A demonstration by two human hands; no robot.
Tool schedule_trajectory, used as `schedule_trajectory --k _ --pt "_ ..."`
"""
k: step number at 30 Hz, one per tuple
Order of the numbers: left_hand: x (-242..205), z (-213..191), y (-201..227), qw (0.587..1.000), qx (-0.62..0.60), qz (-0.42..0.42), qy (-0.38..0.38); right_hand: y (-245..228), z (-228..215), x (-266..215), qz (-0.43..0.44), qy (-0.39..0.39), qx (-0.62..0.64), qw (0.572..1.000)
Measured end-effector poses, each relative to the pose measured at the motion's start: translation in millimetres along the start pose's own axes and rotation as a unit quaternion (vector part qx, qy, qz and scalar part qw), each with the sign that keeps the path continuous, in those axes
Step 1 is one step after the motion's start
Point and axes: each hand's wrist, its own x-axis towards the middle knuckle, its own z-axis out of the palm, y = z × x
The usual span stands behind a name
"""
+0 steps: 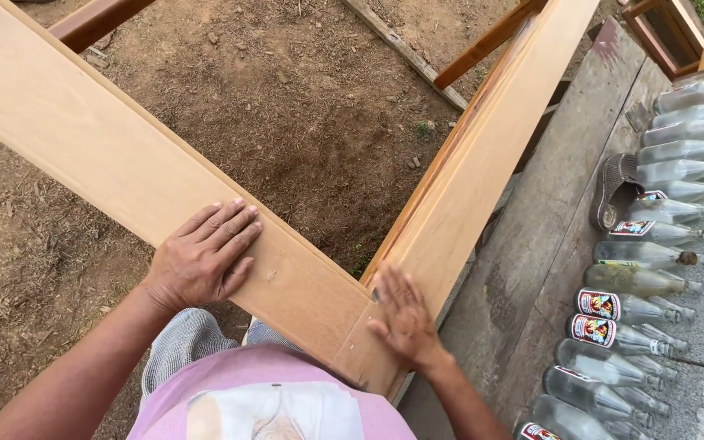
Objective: Sand a wooden door or window frame using sandpaper and a scraper to prepare the surface.
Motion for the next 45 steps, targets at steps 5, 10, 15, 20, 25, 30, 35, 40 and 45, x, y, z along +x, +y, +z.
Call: schedule_trajectory --k 5,10,15,20,25,30,35,40,45 --pt "-1.4 2.6 1.5 1.0 0.002 -0.016 0.009 111.3 -15.2 65.6 0.104 0.004 -0.013 0.995" --pt "-4.2 5.3 1.3 0.999 0.002 -0.03 0.014 213.3 -14.0 121.3 0.212 -0.02 -0.016 0.977" --pt "-4.5 5.3 2.1 0.999 -0.011 -0.031 0.016 243.4 -12.2 144.6 0.407 0.0 -0.025 0.913" --pt "-1.8 2.6 1.7 1.0 -0.013 -0.02 0.016 178.6 -5.7 112.2 0.37 0.016 -0.025 0.928" --pt "-0.2 -1.0 2.8 0.999 -0.021 -0.012 0.023 43.1 -14.8 50.6 0.259 0.023 -0.034 0.965" --pt "-0.6 -2.8 3.9 1.0 0.001 -0.025 0.016 -76.6 -20.3 -3.9 0.174 0.006 0.0 0.985" --pt "-2.5 -1.1 1.8 1.0 0.003 -0.028 0.013 -93.5 -11.0 -29.6 0.126 0.004 -0.026 0.992" --pt "-5.4 2.1 1.3 0.999 0.008 -0.033 0.016 -11.7 -0.5 -8.8 0.153 0.012 -0.016 0.988" --pt "-5.8 4.8 0.1 0.999 0.017 -0.027 0.011 99.5 -7.8 38.6 0.271 -0.005 0.001 0.963"
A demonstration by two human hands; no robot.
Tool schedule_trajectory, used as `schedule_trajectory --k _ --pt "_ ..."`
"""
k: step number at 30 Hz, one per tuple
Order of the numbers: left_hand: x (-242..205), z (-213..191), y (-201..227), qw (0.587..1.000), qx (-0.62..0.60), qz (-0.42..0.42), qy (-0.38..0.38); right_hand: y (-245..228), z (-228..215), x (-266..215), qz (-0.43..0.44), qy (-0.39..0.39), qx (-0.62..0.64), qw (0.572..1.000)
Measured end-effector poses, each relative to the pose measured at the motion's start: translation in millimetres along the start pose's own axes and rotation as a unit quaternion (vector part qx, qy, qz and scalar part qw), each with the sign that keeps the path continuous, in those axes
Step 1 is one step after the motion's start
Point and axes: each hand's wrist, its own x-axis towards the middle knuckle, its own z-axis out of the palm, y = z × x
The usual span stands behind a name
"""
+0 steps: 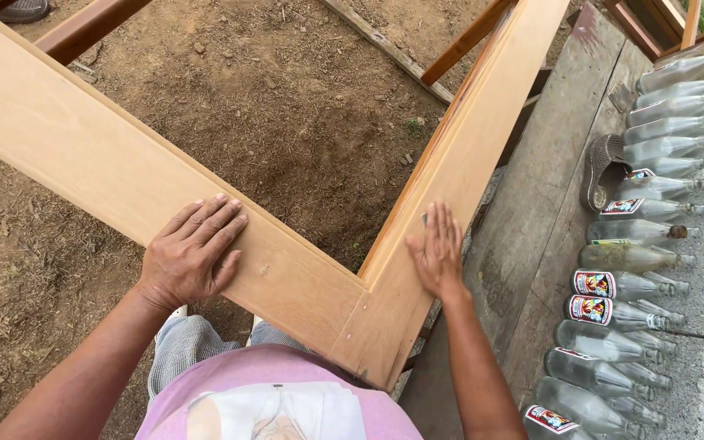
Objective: Sand a wooden door or window frame using sandpaper and a scraper to prepare the surface.
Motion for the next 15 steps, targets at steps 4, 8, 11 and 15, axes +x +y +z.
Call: schedule_trajectory --k 4,8,11,15 --pt "0.1 -0.2 0.9 1.0 0.005 0.005 0.008 32.6 3.1 58.4 0.068 0.004 -0.014 0.998" --pt "0.1 -0.7 1.7 1.0 0.001 0.004 0.013 31.4 7.7 68.5 0.093 0.024 -0.01 0.995" --pt "-0.1 -0.5 1.5 1.0 -0.002 0.002 0.016 18.9 16.3 40.3 0.051 0.026 -0.023 0.998" --pt "0.1 -1.0 2.0 1.0 -0.001 0.004 0.016 -38.3 7.5 -34.2 -0.059 0.04 -0.002 0.997"
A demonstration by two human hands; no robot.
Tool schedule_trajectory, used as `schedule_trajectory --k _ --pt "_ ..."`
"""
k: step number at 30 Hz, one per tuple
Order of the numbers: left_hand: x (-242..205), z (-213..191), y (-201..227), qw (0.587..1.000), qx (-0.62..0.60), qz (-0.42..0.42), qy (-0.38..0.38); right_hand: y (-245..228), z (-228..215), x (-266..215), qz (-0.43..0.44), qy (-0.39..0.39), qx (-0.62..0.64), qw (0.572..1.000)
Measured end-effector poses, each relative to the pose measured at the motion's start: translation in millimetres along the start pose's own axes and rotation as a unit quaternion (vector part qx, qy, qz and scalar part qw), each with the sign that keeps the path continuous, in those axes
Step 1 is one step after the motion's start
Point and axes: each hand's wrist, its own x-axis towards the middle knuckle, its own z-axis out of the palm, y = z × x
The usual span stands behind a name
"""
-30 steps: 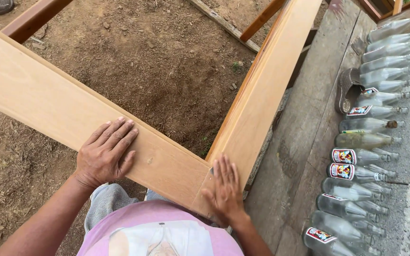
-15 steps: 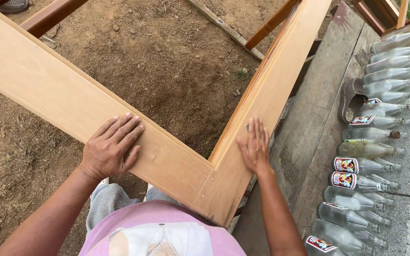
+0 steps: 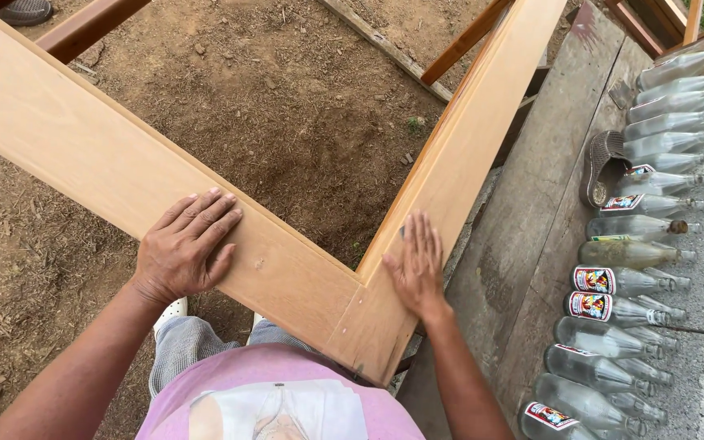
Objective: Sand a wooden door or window frame using sandpaper and a scraper to prepare the surface.
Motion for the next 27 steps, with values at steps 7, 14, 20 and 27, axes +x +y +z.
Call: schedule_trajectory --k 7,14,20,27 --pt "2.2 -1.9 1.7 1.0 0.0 0.007 -0.014 -96.3 -21.6 -92.9 -0.08 -0.013 0.039 0.996" --pt "-7.0 3.2 6.0 0.999 -0.007 0.004 -0.053 -96.2 -40.4 -99.9 -0.026 0.076 0.327 0.942" --pt "18.8 20.9 78.2 0.976 -0.109 0.108 -0.158 -54.2 -47.3 -108.1 0.087 0.226 0.438 0.866" --pt "27.0 77.8 152.9 0.826 -0.254 0.335 -0.376 7.0 11.1 -162.0 0.29 0.328 0.31 0.844"
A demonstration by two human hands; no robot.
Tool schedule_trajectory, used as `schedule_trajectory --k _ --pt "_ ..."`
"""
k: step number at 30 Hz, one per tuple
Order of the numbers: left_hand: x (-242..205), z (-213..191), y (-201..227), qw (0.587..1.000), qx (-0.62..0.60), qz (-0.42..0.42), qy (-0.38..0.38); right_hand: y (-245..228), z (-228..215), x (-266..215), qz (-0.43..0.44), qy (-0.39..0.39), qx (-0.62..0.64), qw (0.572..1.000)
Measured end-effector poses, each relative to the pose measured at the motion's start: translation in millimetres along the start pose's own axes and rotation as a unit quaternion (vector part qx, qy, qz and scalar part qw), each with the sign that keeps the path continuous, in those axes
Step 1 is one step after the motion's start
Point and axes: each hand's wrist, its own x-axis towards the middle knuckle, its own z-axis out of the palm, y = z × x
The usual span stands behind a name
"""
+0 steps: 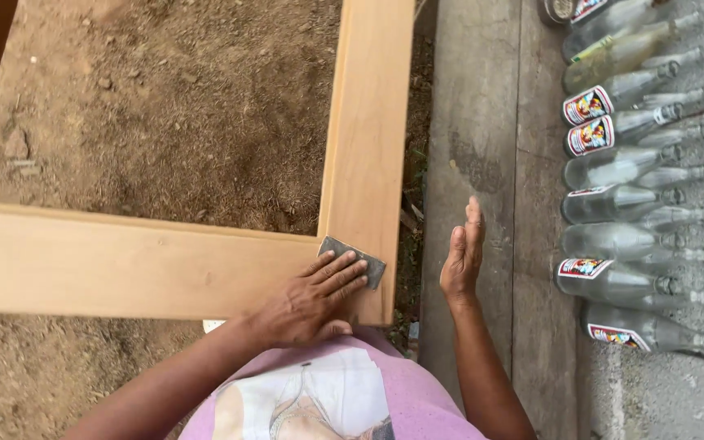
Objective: Sand a wooden door or window frame using sandpaper and a scraper to prepare the surface.
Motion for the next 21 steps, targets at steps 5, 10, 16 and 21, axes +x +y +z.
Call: schedule_trajectory --k 5,10,16,21 --pt "69.1 -17.1 -60.9 0.991 0.132 -0.01 -0.017 35.0 -0.6 -25.0 0.065 0.026 -0.107 0.992" --pt "143.4 -43.0 -133.9 0.97 0.211 -0.115 -0.039 51.3 13.7 -41.1 0.019 -0.005 -0.296 0.955" --pt "147.4 -44.9 -116.8 0.951 0.259 -0.167 -0.024 42.8 12.3 -37.6 0.04 -0.01 -0.264 0.964" --pt "69.5 -29.5 -27.8 0.973 0.209 -0.074 -0.067 38.3 11.4 -35.0 0.042 -0.018 -0.275 0.96"
